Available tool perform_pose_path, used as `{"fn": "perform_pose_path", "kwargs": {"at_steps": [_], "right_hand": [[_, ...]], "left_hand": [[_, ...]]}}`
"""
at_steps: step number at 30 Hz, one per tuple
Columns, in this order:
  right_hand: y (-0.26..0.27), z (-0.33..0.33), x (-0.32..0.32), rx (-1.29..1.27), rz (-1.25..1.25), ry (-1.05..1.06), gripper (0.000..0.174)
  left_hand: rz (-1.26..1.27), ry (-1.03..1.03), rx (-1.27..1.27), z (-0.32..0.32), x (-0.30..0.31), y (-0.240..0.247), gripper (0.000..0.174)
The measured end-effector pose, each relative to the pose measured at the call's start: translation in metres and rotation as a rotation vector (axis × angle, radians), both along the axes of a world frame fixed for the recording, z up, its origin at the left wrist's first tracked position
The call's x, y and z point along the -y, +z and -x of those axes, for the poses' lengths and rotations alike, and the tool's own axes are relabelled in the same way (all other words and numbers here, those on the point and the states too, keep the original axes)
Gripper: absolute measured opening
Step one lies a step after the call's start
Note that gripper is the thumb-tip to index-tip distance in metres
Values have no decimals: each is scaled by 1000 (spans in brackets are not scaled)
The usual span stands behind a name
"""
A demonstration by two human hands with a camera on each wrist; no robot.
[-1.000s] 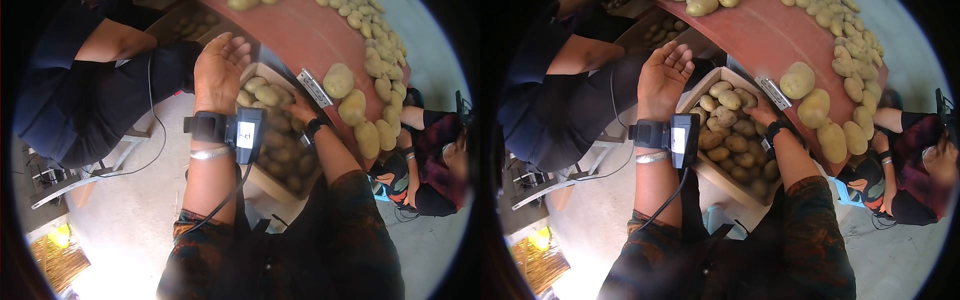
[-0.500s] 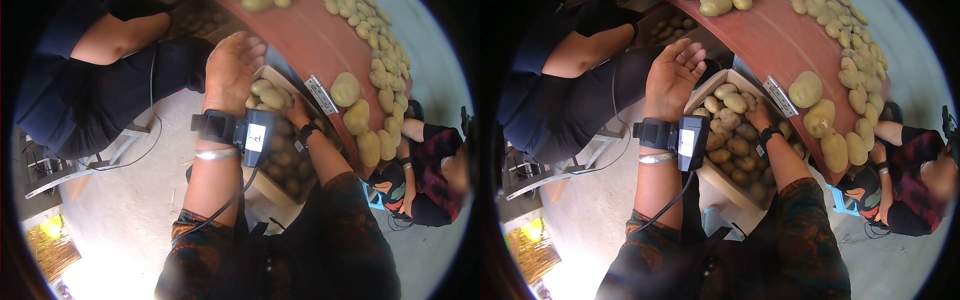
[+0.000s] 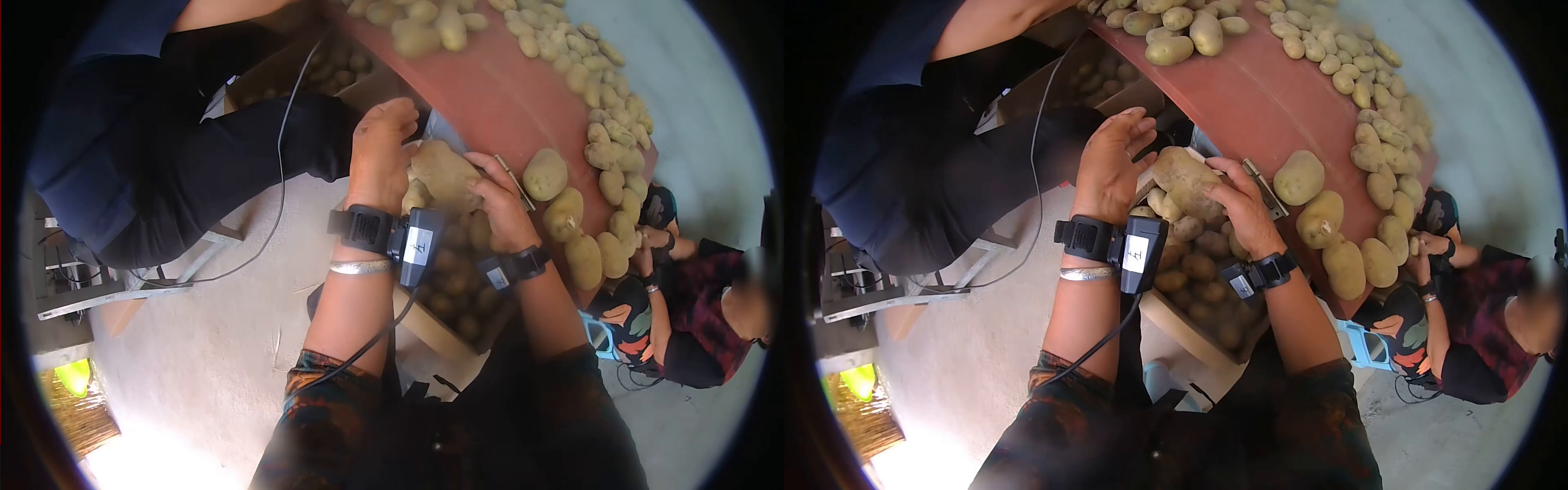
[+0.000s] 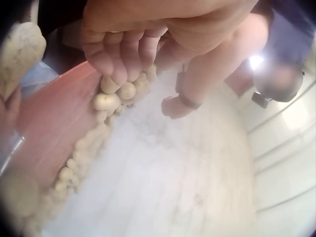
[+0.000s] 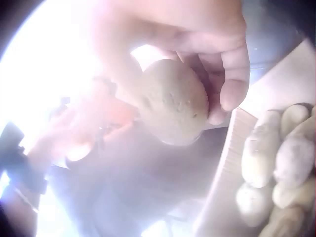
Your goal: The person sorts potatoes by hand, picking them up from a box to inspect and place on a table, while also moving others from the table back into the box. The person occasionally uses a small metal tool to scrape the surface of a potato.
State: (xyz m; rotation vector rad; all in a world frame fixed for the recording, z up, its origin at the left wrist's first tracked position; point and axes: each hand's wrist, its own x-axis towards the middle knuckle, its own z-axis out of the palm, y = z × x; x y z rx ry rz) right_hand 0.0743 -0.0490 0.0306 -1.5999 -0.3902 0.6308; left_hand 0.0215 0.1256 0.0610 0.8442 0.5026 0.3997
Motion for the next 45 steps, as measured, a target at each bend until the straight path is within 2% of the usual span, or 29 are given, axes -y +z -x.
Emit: {"fn": "perform_pose_path", "kwargs": {"at_steps": [1, 3, 4, 7, 11, 14, 18, 20, 25, 27, 31, 34, 35, 38, 39, 41, 42, 44, 45], "right_hand": [[9, 3, 4, -18, -85, -13, 39], [20, 2, 12, -33, -91, -20, 39], [21, 0, 14, -13, -142, -55, 40], [23, 0, 19, 41, -243, -87, 45], [39, 3, 20, 148, -413, -22, 56], [35, 2, 18, 299, -370, 9, 65], [34, 7, 12, 333, -381, -20, 69], [36, 12, 10, 355, -310, -36, 71], [34, 10, 8, 442, -217, -118, 66], [31, 4, 9, 554, -194, -147, 66], [44, -12, 18, 554, -178, -190, 64], [50, -29, 27, 831, 15, -311, 58], [53, -32, 28, 831, 15, -305, 58], [57, -47, 30, 1139, 156, -335, 56], [59, -50, 29, 1140, 153, -326, 56], [65, -52, 25, 1275, 320, -263, 56], [65, -58, 24, 1275, 321, -255, 56], [67, -69, 21, 1392, 907, 97, 52], [66, -69, 19, 1397, 910, 103, 52]], "left_hand": [[-5, -5, 5, -1, 3, 2, 26], [-64, -180, -16, -4, 13, 5, 25], [43, -253, 41, -6, 18, 1, 24], [-10, -262, 30, -17, 31, -4, 24], [102, -220, -32, -22, 33, -10, 20], [182, -281, 33, -25, 35, -18, 22], [225, -327, 57, -29, 37, -29, 23], [237, -323, 120, -32, 39, -33, 24], [270, -343, 112, -30, 41, -28, 24], [273, -341, 123, -27, 42, -23, 25], [138, -304, 34, -21, 42, -12, 31], [107, -276, 42, -19, 39, -12, 35], [108, -293, 61, -19, 38, -12, 36], [93, -294, 55, -19, 37, -12, 35], [95, -286, 56, -18, 36, -12, 35], [97, -287, 68, -16, 35, -12, 33], [102, -281, 68, -16, 34, -11, 33], [106, -279, 66, -19, 32, -8, 30], [111, -275, 70, -19, 32, -7, 30]]}}
